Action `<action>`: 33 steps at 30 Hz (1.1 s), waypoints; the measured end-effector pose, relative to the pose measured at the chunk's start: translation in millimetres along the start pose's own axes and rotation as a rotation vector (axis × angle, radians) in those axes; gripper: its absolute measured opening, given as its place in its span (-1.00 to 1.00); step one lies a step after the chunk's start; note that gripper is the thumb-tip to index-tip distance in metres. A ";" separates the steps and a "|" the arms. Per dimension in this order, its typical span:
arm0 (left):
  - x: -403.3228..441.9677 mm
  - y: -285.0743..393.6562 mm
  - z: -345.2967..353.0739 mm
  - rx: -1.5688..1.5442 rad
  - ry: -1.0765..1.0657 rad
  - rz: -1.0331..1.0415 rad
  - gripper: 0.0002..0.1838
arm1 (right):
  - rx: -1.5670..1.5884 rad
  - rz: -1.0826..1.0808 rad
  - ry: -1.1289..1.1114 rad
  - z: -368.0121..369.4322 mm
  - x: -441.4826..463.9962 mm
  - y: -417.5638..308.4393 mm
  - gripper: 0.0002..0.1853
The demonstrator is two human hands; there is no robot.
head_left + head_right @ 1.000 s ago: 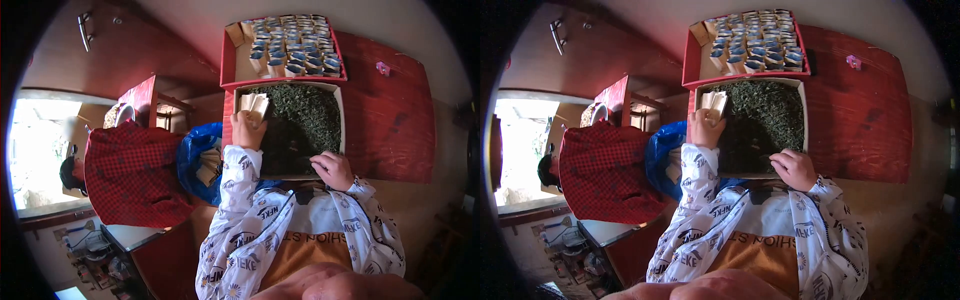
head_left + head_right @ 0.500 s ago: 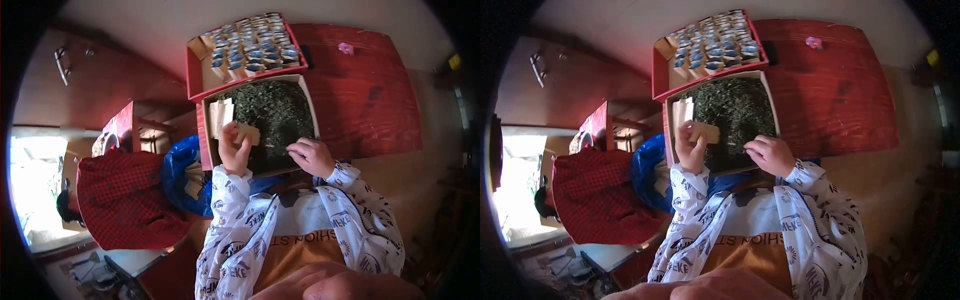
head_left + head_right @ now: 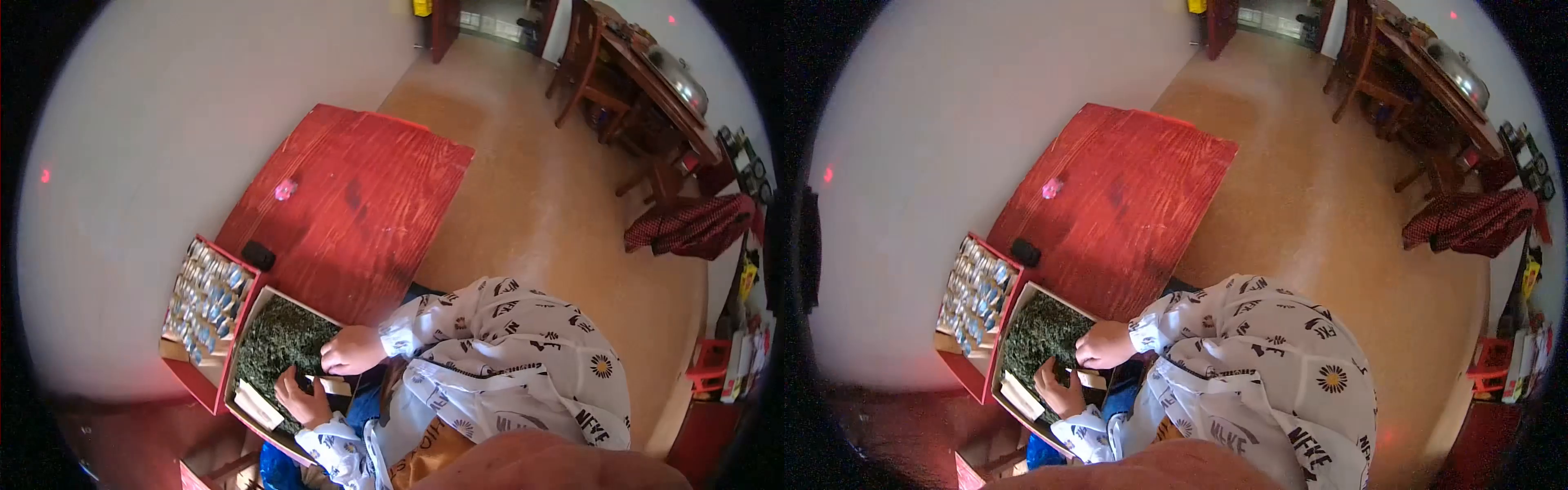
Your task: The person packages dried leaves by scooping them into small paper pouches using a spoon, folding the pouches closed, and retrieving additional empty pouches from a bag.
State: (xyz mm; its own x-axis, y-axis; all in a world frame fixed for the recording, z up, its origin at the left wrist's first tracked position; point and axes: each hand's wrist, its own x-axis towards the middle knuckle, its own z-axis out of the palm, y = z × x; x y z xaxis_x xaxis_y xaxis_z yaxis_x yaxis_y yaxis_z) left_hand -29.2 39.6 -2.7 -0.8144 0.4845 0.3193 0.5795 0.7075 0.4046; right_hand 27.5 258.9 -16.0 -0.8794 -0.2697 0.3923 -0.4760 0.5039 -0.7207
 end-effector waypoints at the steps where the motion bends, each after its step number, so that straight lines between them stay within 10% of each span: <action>1: 3.2 -1.2 0.8 0.012 -0.065 -0.015 -0.23 | -0.021 0.008 -0.035 -0.2 0.3 -0.1 -0.83; 6: 15.5 -7.2 9.5 0.232 -0.329 -0.046 -0.09 | -0.046 -0.007 -0.058 -3.7 -1.3 -4.0 -0.81; 16: -12.6 -71.0 40.0 0.297 -0.201 0.147 -0.60 | -0.096 -0.151 0.097 4.4 -2.4 7.1 -0.91; 18: -3.3 -44.2 14.1 0.161 -0.344 -0.193 -0.67 | -0.166 -0.092 0.016 -4.6 0.1 -0.1 -0.90; 24: -31.9 -34.5 -5.0 -0.131 0.025 -0.359 -0.27 | -0.031 0.001 0.039 -2.6 4.6 2.2 -0.92; 33: -46.8 -17.1 -0.9 -0.155 -0.073 -0.521 -0.61 | -0.034 0.025 0.021 6.7 4.5 6.6 -0.91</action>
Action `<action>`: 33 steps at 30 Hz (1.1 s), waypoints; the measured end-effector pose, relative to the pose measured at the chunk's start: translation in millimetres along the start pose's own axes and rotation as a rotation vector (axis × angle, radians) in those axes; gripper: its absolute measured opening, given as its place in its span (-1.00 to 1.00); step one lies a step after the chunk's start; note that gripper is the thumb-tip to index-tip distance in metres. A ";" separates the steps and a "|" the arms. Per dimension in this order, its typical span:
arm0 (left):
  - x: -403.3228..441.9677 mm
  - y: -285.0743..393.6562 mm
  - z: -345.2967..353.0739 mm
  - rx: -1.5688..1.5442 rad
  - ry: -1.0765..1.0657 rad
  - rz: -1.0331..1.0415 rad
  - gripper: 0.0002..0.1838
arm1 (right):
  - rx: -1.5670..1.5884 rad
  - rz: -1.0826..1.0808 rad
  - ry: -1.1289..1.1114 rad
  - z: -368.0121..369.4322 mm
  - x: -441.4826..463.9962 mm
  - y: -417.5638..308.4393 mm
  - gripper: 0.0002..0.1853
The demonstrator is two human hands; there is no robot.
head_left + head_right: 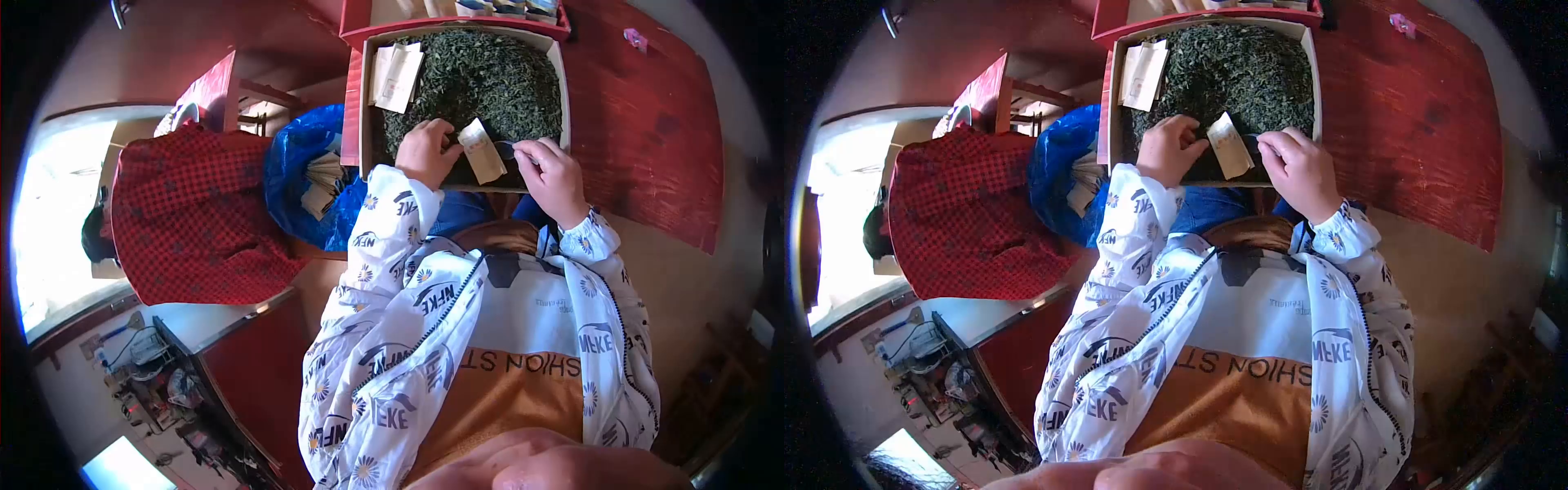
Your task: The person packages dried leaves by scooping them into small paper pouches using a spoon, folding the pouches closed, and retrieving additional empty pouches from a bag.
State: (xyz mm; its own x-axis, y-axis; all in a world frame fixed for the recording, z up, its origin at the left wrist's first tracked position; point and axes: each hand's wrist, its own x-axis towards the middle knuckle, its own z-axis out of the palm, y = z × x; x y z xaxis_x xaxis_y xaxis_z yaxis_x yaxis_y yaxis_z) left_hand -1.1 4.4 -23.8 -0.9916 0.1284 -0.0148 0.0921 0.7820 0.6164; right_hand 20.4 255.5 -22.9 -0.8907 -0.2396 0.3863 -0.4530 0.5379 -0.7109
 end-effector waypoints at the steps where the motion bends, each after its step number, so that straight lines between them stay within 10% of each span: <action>1: 0.6 2.5 0.6 -0.018 -0.051 -0.018 -0.59 | -0.035 0.012 -0.032 -0.6 0.0 -0.5 -0.91; 15: 18.5 14.2 27.8 0.531 -0.169 0.580 -0.40 | 0.037 0.022 0.026 -12.2 4.1 -10.4 -0.90; 25: -5.4 35.5 15.7 -0.796 -0.076 -0.109 -0.38 | 0.405 0.245 0.264 -62.2 8.8 -37.1 -0.82; 33: -5.5 30.3 33.0 -0.870 0.033 -0.028 -0.32 | 0.297 0.087 0.263 -58.6 16.0 -53.1 -0.82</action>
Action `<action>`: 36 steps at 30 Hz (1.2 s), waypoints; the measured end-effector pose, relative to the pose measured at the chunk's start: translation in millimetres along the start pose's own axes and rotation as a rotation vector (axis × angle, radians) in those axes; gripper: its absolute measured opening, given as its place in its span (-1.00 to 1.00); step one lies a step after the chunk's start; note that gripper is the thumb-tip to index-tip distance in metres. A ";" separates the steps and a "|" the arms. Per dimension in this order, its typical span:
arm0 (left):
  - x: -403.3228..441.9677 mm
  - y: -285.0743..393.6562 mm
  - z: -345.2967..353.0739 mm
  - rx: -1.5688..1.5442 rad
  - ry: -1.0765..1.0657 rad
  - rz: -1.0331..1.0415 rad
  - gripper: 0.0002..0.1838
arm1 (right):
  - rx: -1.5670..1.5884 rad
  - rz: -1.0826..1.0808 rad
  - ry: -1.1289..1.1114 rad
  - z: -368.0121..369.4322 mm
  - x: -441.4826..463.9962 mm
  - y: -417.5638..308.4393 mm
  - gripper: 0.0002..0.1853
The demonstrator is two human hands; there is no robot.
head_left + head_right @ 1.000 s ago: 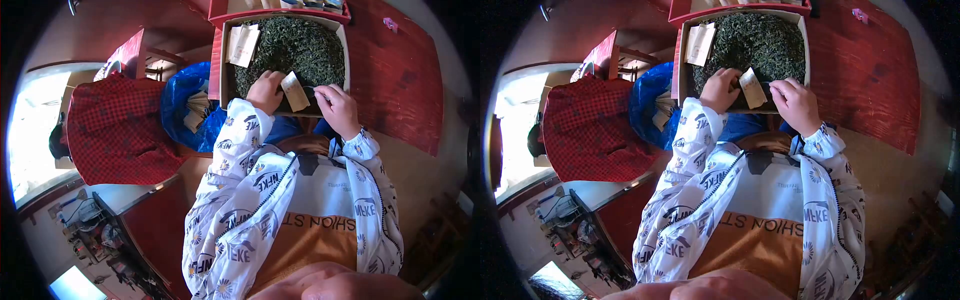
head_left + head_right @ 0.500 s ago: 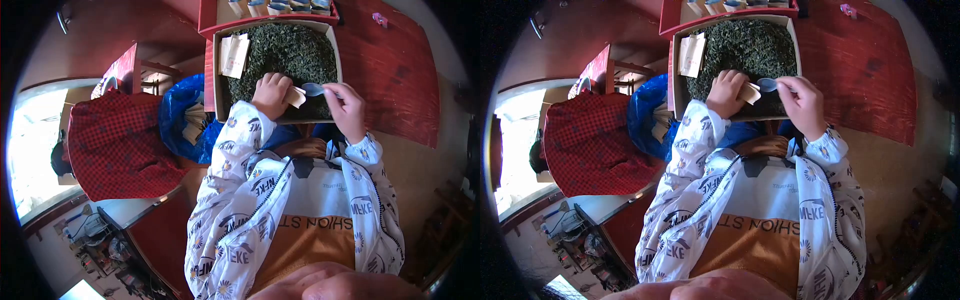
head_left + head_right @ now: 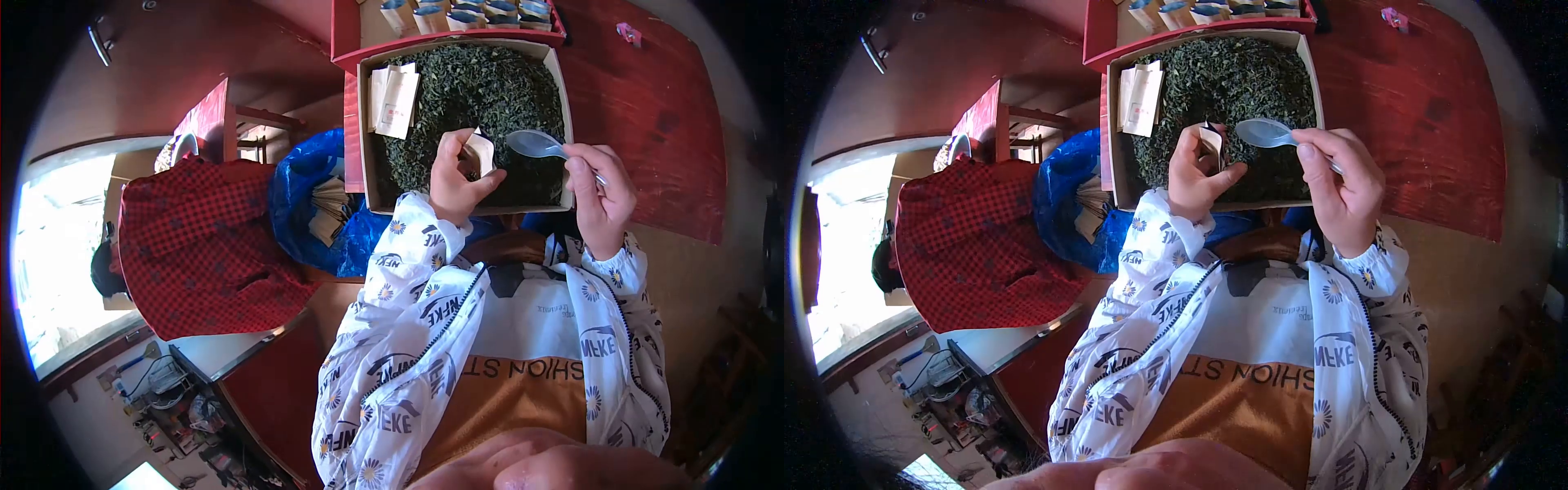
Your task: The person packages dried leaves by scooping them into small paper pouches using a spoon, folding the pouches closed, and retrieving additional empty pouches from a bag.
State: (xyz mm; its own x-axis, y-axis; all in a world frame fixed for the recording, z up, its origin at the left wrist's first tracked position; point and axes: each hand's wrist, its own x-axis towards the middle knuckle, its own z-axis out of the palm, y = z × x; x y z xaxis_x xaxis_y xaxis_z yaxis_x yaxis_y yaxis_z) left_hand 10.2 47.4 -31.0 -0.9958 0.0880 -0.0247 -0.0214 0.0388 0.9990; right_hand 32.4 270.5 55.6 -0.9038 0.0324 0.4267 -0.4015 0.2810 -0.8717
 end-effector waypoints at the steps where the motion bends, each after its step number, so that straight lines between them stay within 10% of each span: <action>1: 0.4 -3.1 0.9 -0.003 0.036 0.068 -0.31 | -0.002 -0.038 -0.001 1.4 0.9 -0.5 -0.82; 36: -4.9 18.5 6.2 0.403 0.153 0.281 -0.35 | -0.222 -0.146 -0.109 8.8 2.0 -7.8 -0.84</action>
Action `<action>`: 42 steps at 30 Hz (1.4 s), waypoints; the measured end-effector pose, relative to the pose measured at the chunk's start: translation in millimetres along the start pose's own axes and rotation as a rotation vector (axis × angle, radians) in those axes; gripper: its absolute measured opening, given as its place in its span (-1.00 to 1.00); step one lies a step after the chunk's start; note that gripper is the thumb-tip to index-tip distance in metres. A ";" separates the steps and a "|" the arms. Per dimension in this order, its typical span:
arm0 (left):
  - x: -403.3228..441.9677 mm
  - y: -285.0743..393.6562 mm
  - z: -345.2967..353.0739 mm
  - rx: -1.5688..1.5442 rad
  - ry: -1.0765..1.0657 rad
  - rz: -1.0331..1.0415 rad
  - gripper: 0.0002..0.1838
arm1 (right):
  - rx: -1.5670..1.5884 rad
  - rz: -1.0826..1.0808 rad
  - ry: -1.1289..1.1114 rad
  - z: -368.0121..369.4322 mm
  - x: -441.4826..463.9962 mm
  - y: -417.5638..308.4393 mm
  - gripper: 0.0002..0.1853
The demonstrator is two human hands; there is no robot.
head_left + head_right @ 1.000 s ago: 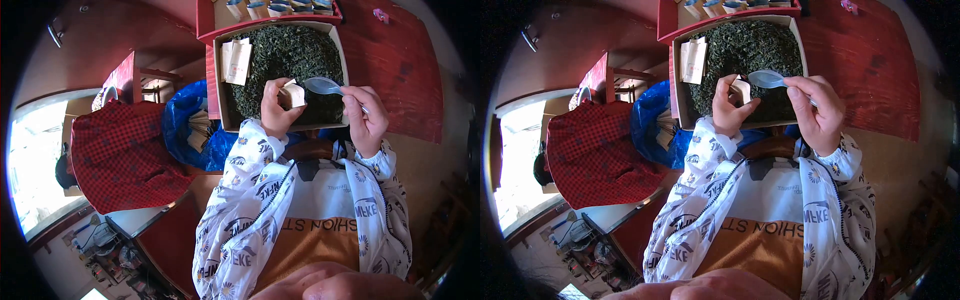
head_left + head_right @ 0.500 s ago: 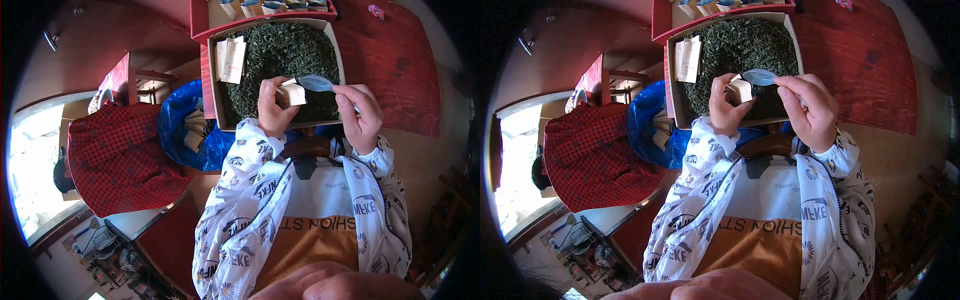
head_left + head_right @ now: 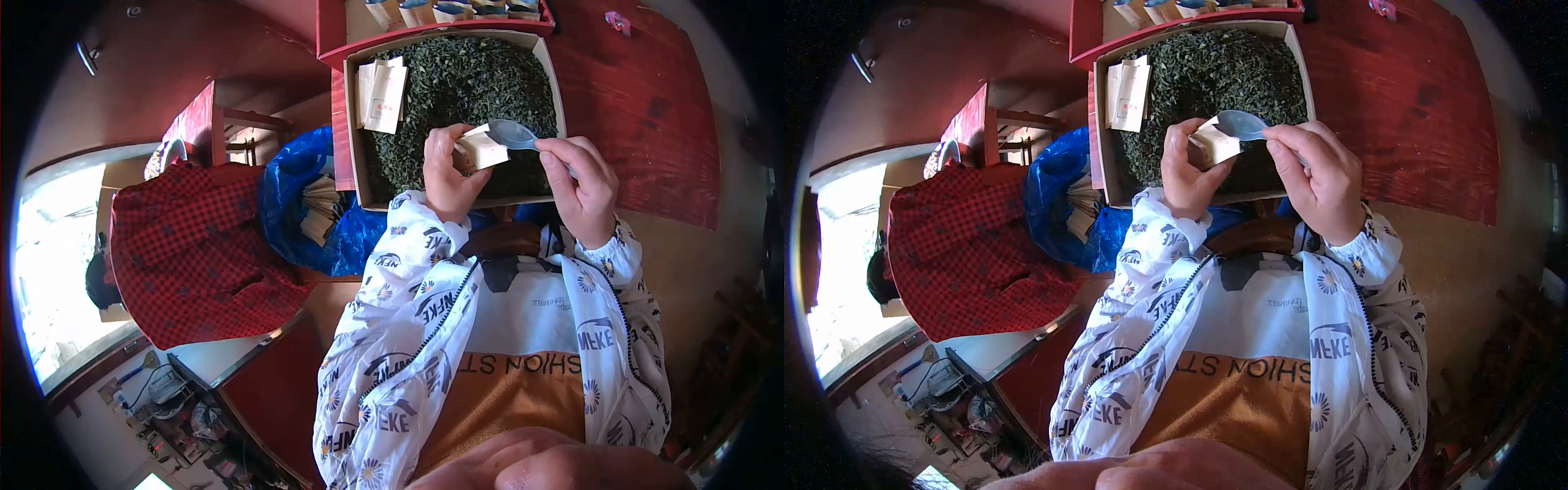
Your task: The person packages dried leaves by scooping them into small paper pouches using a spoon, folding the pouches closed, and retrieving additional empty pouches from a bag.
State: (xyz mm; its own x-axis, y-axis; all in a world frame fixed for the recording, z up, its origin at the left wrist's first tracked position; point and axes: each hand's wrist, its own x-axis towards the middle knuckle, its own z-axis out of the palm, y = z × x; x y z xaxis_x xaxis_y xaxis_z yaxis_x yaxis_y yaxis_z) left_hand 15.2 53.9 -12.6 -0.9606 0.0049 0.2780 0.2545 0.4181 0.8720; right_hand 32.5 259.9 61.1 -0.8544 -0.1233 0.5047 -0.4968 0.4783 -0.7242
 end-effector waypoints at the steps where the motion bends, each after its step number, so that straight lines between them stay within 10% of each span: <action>1: 0.0 -0.1 0.5 -0.007 0.015 -0.001 -0.35 | -0.008 0.019 -0.011 1.7 -0.5 2.7 -0.84; 8: -0.3 3.2 2.4 0.064 0.043 0.035 -0.37 | 0.000 0.032 -0.060 8.4 0.0 14.6 -0.87; 12: -0.4 4.3 1.7 0.121 0.010 0.059 -0.37 | 0.337 0.428 -0.101 14.0 -0.7 30.8 -0.82; 17: -1.1 3.2 2.0 0.097 0.015 0.022 -0.37 | -0.010 0.010 -0.006 6.9 6.4 28.8 -0.88; 27: 0.7 -0.2 -1.4 0.137 0.004 0.132 -0.34 | -0.016 -0.045 -0.131 6.1 5.3 34.0 -0.87; 33: -1.5 5.3 0.0 0.112 -0.085 0.198 -0.26 | 0.674 0.823 -0.207 21.3 -5.0 43.9 -0.78; 42: 0.1 -5.0 -2.4 0.007 -0.128 0.279 -0.30 | 0.935 0.963 -0.073 27.1 -11.5 61.0 -0.80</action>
State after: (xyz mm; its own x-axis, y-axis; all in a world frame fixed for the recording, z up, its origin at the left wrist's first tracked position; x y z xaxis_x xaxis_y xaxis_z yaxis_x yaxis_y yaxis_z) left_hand 14.1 49.6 -16.0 -0.8601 0.2343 0.4531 0.5101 0.3906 0.7663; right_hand 7.9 267.0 -1.6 -0.9116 -0.1362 -0.3879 0.4102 -0.3649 -0.8358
